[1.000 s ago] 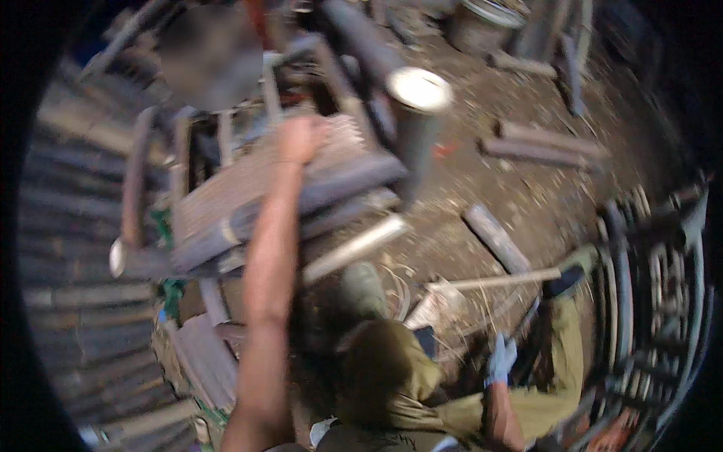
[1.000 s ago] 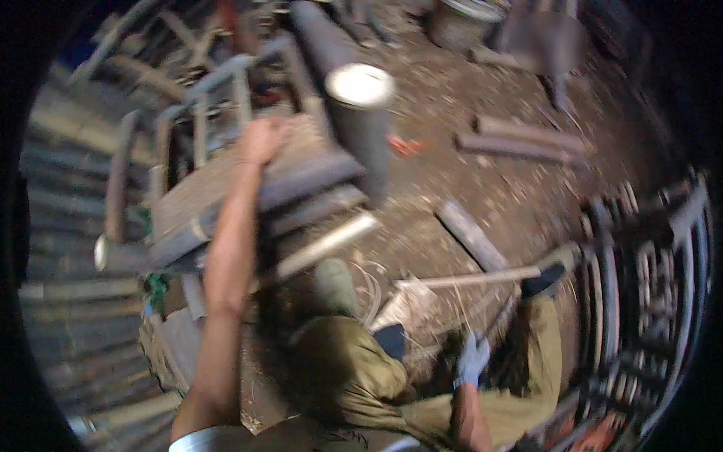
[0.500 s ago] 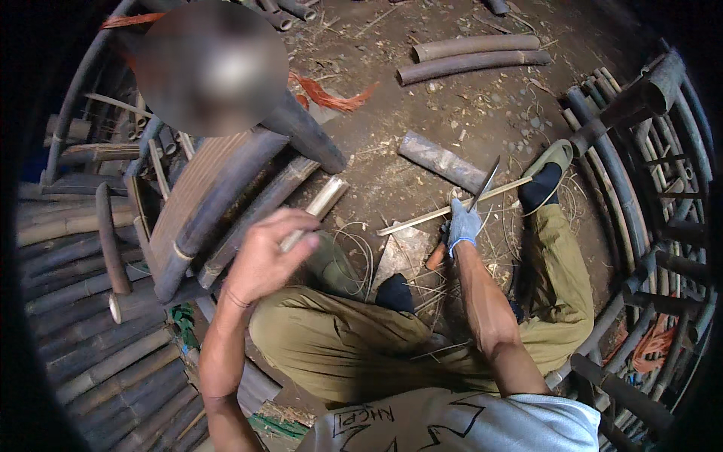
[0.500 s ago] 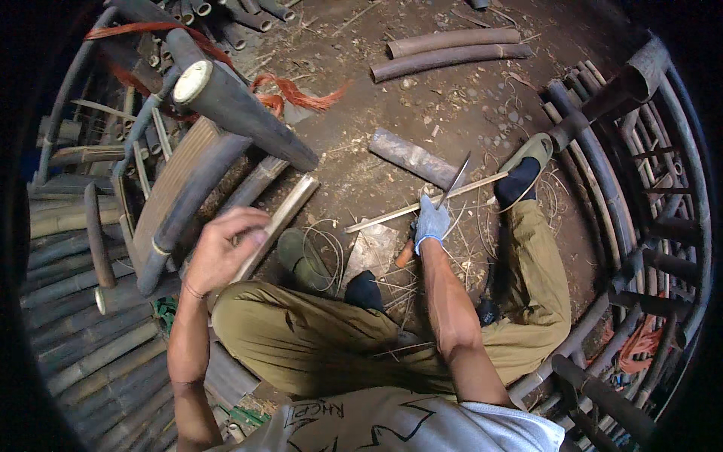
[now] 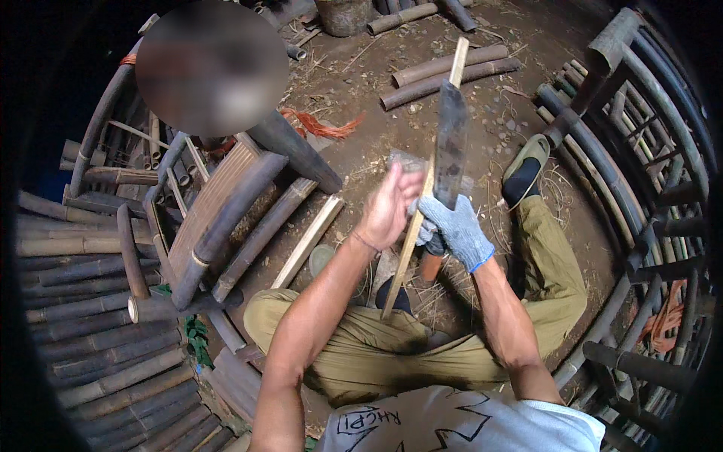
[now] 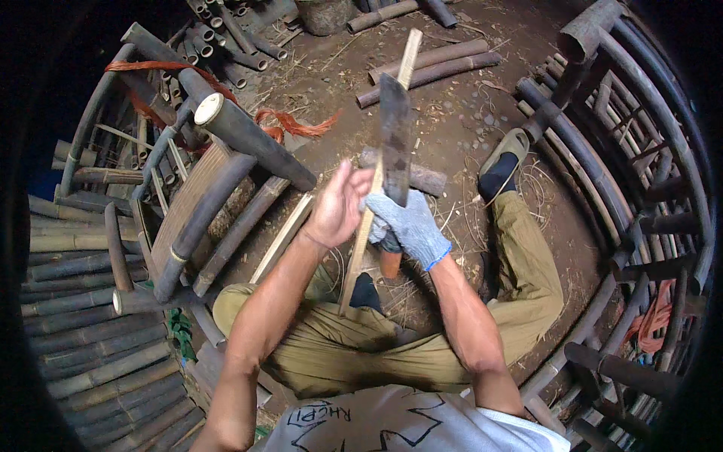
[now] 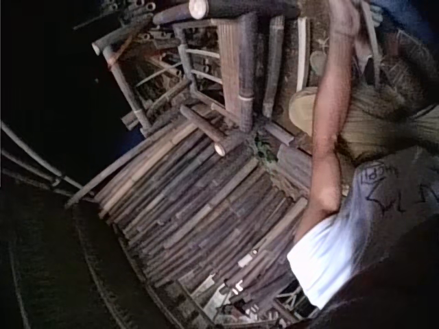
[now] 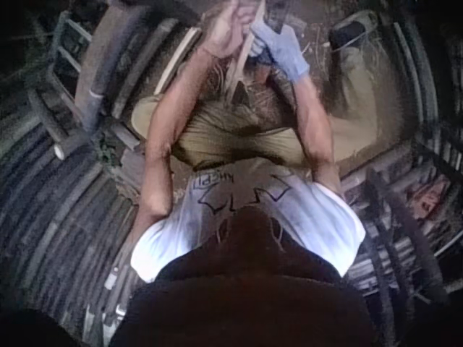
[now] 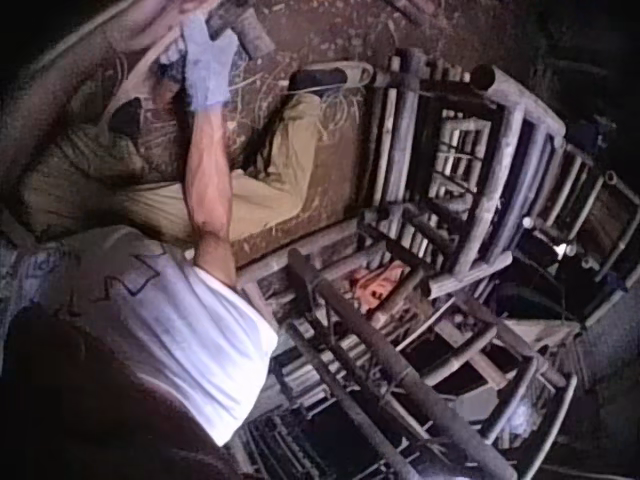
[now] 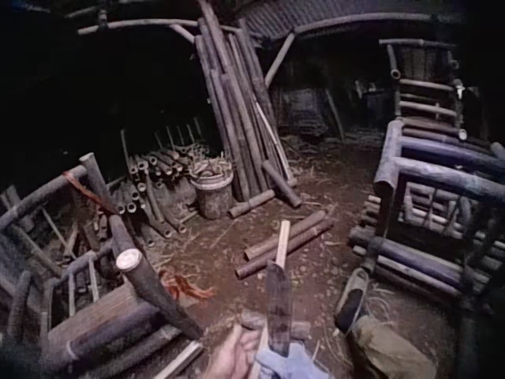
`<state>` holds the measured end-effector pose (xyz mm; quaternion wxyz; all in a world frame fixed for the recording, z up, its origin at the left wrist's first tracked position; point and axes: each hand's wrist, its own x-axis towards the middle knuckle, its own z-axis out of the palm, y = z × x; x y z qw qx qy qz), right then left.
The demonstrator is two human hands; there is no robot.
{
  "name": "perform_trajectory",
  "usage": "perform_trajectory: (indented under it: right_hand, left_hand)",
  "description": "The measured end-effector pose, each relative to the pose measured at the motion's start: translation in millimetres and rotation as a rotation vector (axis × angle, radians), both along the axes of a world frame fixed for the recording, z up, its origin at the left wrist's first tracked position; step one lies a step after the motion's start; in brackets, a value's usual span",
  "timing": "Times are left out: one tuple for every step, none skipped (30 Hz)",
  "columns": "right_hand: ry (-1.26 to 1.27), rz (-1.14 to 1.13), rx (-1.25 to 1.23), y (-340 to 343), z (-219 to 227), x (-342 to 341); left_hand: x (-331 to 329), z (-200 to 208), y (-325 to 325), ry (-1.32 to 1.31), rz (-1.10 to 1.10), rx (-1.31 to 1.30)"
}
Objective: The person uses a knife to shave and smooth thin bamboo strips, then places them onto a partially assembled bamboo chair frame.
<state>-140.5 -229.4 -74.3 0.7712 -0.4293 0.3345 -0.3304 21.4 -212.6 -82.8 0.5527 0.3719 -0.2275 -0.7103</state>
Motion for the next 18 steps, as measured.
perform_trajectory:
  right_hand:
    - [0.059, 0.017, -0.056, 3.1, 6.9, -2.5]
    - [0.003, 0.049, -0.021, 8.5, 11.5, 0.5]
    - [0.045, 0.02, -0.047, 13.2, 8.4, 4.1]
    - [0.087, -0.011, -0.071, 16.5, 5.1, 7.1]
    - [0.086, -0.018, -0.058, 21.8, 9.0, 10.1]
    - [0.085, -0.025, -0.046, 26.4, 16.5, 12.6]
    - [0.085, -0.031, -0.031, 32.4, 22.9, 15.3]
    - [0.089, -0.061, -0.05, 36.0, 22.6, 18.7]
    - [0.05, -0.085, 0.014, 37.3, 27.8, 19.2]
    - [0.019, -0.114, 0.082, 35.5, 26.9, 16.8]
    - [0.088, -0.174, 0.1, 30.4, 9.8, 9.2]
    - [0.248, -0.195, 0.037, 28.6, 9.0, 1.6]
    - [0.515, -0.146, -0.145, 24.7, -9.3, -13.3]
    - [0.793, -0.11, -0.331, 17.4, -33.9, -32.8]
    - [0.865, -0.091, -0.469, 20.2, -58.7, -45.0]
    - [0.935, -0.059, -0.605, 33.9, -85.9, -56.2]
    - [0.99, -0.019, -0.748, 45.7, -101.7, -60.3]
    - [0.96, 0.165, -0.603, 53.9, -107.7, -66.4]
  left_hand:
    - [-1.7, 11.8, -5.2, 0.023, 0.004, -0.046]
    - [2.8, 28.3, -8.5, 0.035, 0.015, -0.093]
    - [11.8, 36.9, -11.8, 0.0, 0.006, -0.183]
    - [20.9, 52.4, -10.7, -0.115, -0.004, -0.206]
    - [31.9, 63.8, -5.5, -0.243, -0.043, -0.182]
    - [44.1, 74.1, -0.6, -0.371, -0.083, -0.156]
    - [59.0, 83.8, 5.7, -0.42, -0.118, -0.168]
    - [70.3, 98.3, 16.9, -0.552, -0.098, -0.095]
    - [85.2, 111.1, 25.9, -0.616, -0.056, -0.084]
    - [96.7, 115.1, 33.7, -0.656, 0.04, -0.134]
    - [110.3, 122.0, 43.1, -0.727, 0.131, -0.169]
    - [125.6, 124.8, 56.0, -0.818, 0.184, -0.202]
    - [130.1, 121.2, 70.3, -0.833, 0.285, -0.288]
    - [122.3, 118.5, 81.2, -0.919, 0.391, -0.248]
    - [121.8, 106.1, 100.2, -0.936, 0.477, -0.305]
    - [117.6, 93.8, 119.0, -0.979, 0.554, -0.315]
    - [117.0, 75.9, 137.2, -1.053, 0.614, -0.371]
    - [105.7, 53.5, 150.4, -0.914, 0.654, -0.345]
